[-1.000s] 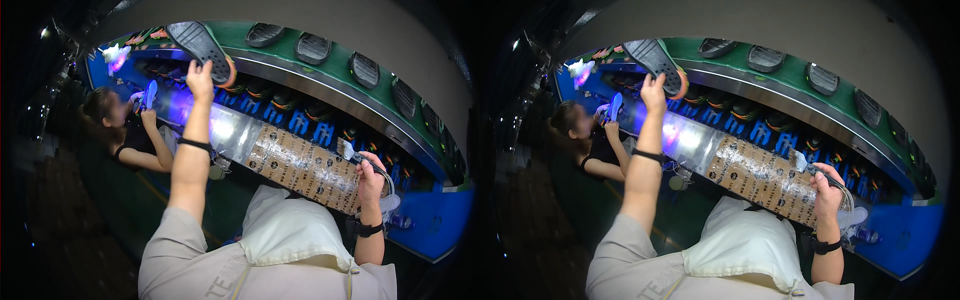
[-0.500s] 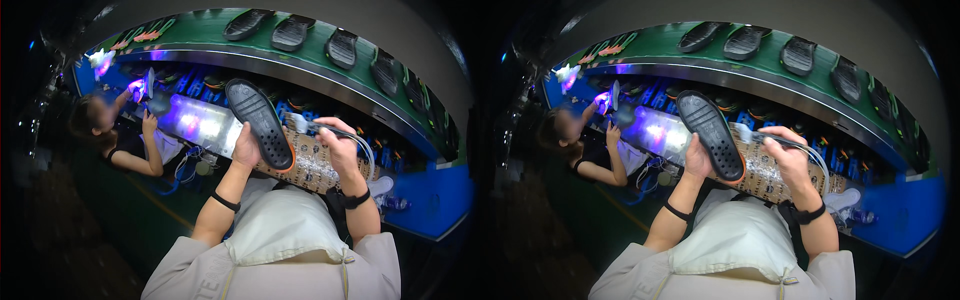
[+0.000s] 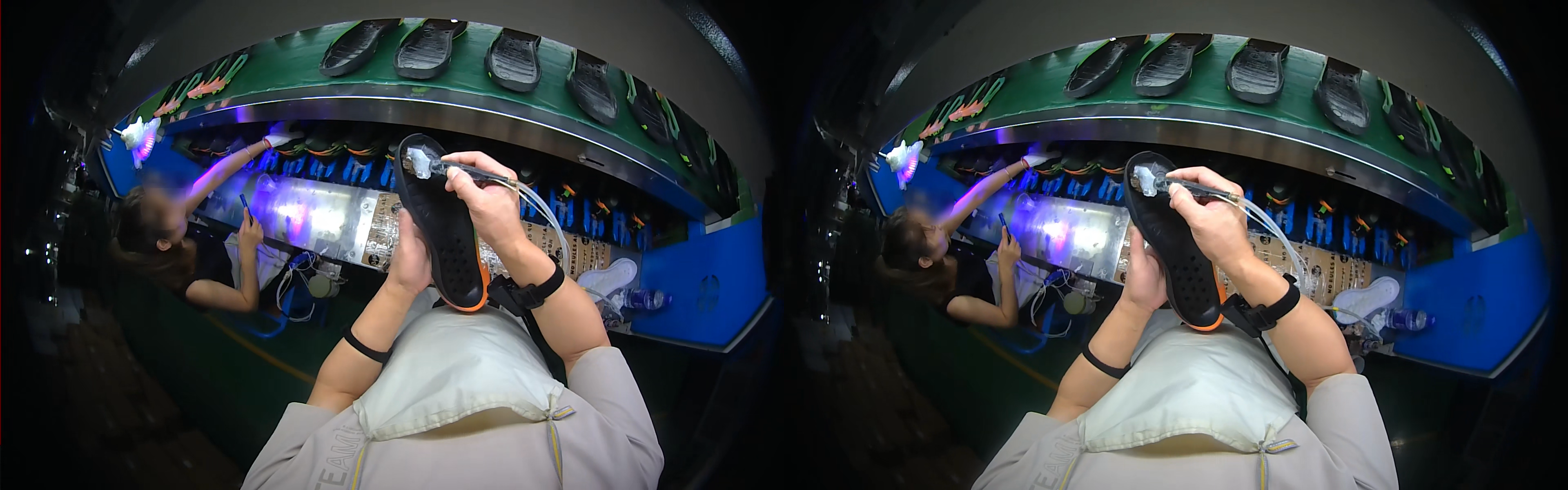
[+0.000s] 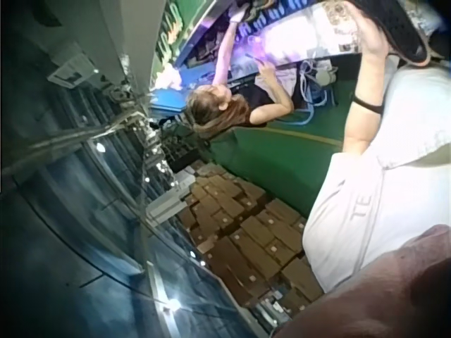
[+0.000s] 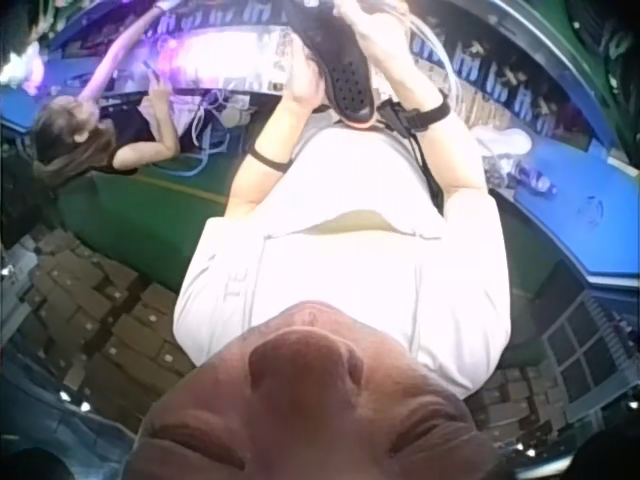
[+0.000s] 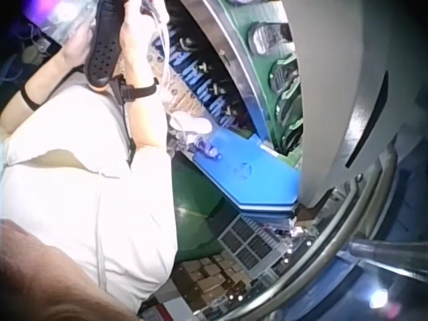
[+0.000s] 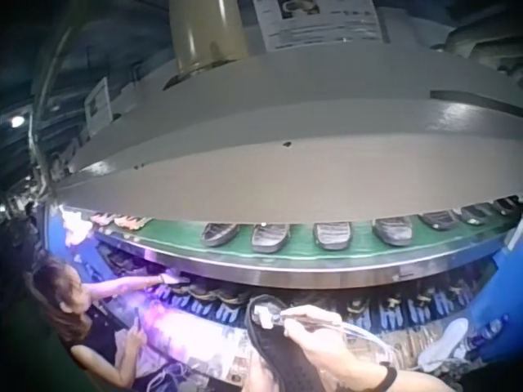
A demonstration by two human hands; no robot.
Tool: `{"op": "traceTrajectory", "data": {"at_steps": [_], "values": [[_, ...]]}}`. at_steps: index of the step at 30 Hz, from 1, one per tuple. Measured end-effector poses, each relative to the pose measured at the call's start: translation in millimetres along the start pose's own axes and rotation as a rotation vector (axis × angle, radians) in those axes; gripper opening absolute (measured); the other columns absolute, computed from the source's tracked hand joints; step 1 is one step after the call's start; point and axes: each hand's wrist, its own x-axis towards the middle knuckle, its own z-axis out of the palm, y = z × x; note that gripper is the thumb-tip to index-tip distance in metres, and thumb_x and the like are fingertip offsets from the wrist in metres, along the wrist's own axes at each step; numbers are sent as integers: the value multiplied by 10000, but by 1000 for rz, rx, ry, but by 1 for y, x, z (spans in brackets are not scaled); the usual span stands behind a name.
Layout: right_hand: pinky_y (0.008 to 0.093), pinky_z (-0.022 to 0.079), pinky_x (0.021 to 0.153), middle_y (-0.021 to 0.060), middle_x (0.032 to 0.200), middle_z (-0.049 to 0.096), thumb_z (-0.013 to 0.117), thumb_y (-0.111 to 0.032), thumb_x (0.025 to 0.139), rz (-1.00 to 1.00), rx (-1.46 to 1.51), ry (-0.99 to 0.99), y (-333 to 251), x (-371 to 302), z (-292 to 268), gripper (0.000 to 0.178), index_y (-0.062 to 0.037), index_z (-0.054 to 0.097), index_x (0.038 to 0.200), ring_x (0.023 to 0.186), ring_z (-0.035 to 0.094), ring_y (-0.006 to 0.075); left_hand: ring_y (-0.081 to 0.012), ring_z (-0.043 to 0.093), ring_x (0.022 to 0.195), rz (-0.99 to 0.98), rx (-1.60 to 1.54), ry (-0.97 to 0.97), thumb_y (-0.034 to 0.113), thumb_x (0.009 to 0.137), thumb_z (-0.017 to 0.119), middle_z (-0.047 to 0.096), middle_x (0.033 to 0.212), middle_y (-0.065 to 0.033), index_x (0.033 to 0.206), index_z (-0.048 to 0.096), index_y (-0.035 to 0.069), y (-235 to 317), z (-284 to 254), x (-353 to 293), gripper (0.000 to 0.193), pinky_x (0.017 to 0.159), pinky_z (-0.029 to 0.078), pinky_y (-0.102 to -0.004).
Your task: Applying adhesive to the bottom of shoe soles using a brush.
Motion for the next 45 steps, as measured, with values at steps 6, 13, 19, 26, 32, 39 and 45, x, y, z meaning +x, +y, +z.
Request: {"op": "traceTrajectory", "data": {"at_steps": [6, 13, 19, 26, 32, 39, 45], "values": [[289, 523, 745, 66, 930, 735, 709, -119, 927, 19, -311, -208, -2, -30, -16, 231, -26, 747, 1135, 797, 653, 123, -257, 584, 1329, 119, 59, 16, 643, 1100, 194, 605, 1435, -116, 1495, 488, 69, 15, -2, 15, 756, 1154, 453, -415], [328, 556, 765, 110, 886, 731, 736, -107, 885, 25, -523, -614, -44, -37, -52, 209, -28, 750, 1078, 796, 695, 199, -235, 637, 1215, 73, 36, -77, 704, 1070, 118, 642, 1330, -104, 1462, 505, 73, 28, -20, 23, 838, 1055, 531, -409], [240, 526, 793, 37, 920, 727, 728, -82, 949, -41, -20, -36, -22, 3, -18, 239, 36, 738, 1157, 846, 653, 87, -223, 541, 1381, 18, 116, -56, 761, 1038, 158, 551, 1505, -81, 1567, 426, 90, 7, 7, 4, 896, 1164, 441, -398], [209, 519, 736, 61, 981, 752, 706, -128, 973, 91, 386, -392, -3, 13, -28, 254, 26, 753, 1170, 837, 667, 85, -205, 594, 1298, 132, 108, -157, 719, 1065, 180, 599, 1433, -60, 1555, 427, 90, 9, -6, 8, 835, 1130, 469, -381], [269, 514, 768, 33, 907, 720, 785, -137, 885, -280, -218, -365, -14, 8, -23, 309, -6, 771, 1164, 836, 634, 104, -193, 617, 1260, 116, 173, 65, 772, 1029, 256, 645, 1355, -68, 1434, 565, 63, 10, 5, 5, 873, 1075, 515, -366], [273, 539, 760, 43, 929, 756, 747, -103, 913, -142, -154, -319, -15, 4, -23, 208, 10, 759, 1087, 837, 673, 107, -234, 627, 1241, 169, 27, 112, 775, 1024, 227, 641, 1367, -87, 1464, 536, 92, 27, 4, 23, 869, 1083, 504, -394], [314, 549, 734, 130, 910, 750, 771, -34, 856, -190, -161, -418, -28, -5, -21, 222, -6, 779, 1076, 819, 713, 190, -275, 633, 1233, 235, -108, 103, 700, 1052, 242, 626, 1404, -87, 1469, 533, 133, 45, -5, 25, 762, 1100, 498, -434]]}}
